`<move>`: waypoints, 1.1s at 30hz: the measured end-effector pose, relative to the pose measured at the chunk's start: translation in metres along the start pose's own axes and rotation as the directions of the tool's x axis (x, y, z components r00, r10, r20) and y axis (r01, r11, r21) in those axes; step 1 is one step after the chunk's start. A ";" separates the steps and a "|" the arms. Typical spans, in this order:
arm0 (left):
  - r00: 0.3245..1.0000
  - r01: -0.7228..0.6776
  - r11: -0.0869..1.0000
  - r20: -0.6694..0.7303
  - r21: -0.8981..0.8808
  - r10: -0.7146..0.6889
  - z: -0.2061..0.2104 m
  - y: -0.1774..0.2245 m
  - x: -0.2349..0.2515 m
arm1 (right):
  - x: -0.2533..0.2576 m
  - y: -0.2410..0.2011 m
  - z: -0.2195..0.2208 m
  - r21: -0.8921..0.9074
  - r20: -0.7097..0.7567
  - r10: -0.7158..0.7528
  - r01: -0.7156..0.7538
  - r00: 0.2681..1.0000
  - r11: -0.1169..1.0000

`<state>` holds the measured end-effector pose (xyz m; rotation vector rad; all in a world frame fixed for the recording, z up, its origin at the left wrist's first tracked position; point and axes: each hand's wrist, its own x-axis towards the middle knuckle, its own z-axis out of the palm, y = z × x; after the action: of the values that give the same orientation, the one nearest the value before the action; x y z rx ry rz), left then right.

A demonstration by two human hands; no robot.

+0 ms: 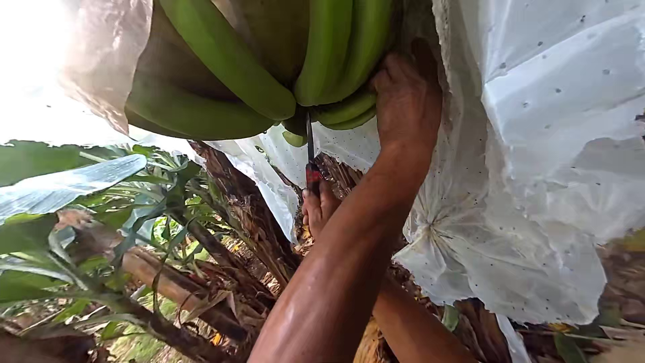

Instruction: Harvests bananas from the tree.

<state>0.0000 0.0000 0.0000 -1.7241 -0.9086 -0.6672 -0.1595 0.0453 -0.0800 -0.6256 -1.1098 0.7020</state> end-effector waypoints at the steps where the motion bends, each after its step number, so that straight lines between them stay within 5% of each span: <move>1: 1.000 0.001 1.000 -0.012 0.011 -0.001 0.002 -0.001 0.001 | 0.005 0.006 0.001 0.033 -0.002 -0.021 0.021 1.000 0.999; 4: 1.000 -0.001 1.000 0.018 0.031 0.001 0.011 -0.001 0.005 | 0.021 0.039 0.009 0.084 -0.033 -0.167 0.170 0.985 0.982; 7: 0.994 0.001 0.994 0.112 0.107 -0.013 0.022 -0.006 0.010 | 0.029 0.037 0.001 0.043 0.056 -0.144 0.142 0.988 0.989; 12: 0.990 0.024 0.995 0.139 0.096 -0.037 0.025 -0.009 0.014 | 0.036 -0.034 -0.023 -0.070 0.100 0.000 0.007 0.995 0.998; 17: 0.992 -0.024 1.000 0.127 -0.020 0.026 0.031 -0.028 0.010 | 0.048 -0.057 -0.036 -0.146 0.134 0.064 -0.045 0.989 0.988; 20: 0.974 -0.092 0.993 0.202 -0.080 0.106 0.029 -0.052 0.010 | 0.056 -0.058 -0.028 -0.084 0.133 0.068 -0.057 0.989 0.995; 23: 0.951 -0.113 0.986 0.276 -0.122 0.143 0.021 -0.066 0.001 | 0.024 -0.004 -0.019 0.163 0.212 -0.038 0.003 0.976 0.987; 25: 0.943 -0.093 0.980 0.301 -0.176 0.143 0.007 -0.075 -0.007 | -0.043 0.008 -0.050 -0.003 0.513 0.078 -0.089 0.855 0.996; 26: 0.943 -0.071 0.977 0.305 -0.199 0.130 0.001 -0.077 -0.012 | -0.082 0.017 -0.061 -0.181 0.659 0.195 -0.099 0.727 0.979; 28: 0.954 -0.079 0.980 0.272 -0.181 0.127 -0.005 -0.080 -0.025 | -0.163 0.052 -0.063 -0.371 0.709 0.400 -0.176 0.580 0.912; 30: 0.968 -0.085 0.983 0.220 -0.164 0.121 -0.021 -0.081 -0.026 | -0.202 0.080 -0.074 -0.395 0.642 0.435 -0.214 0.632 0.894; 33: 0.974 -0.038 0.978 0.212 -0.203 0.082 -0.051 -0.072 -0.034 | -0.194 0.050 -0.084 -0.325 0.451 0.283 -0.139 0.846 0.935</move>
<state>-0.0794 -0.0439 0.0270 -2.0263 -0.9628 -0.5489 -0.1440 -0.0810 -0.2556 -0.8498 -1.6539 0.9383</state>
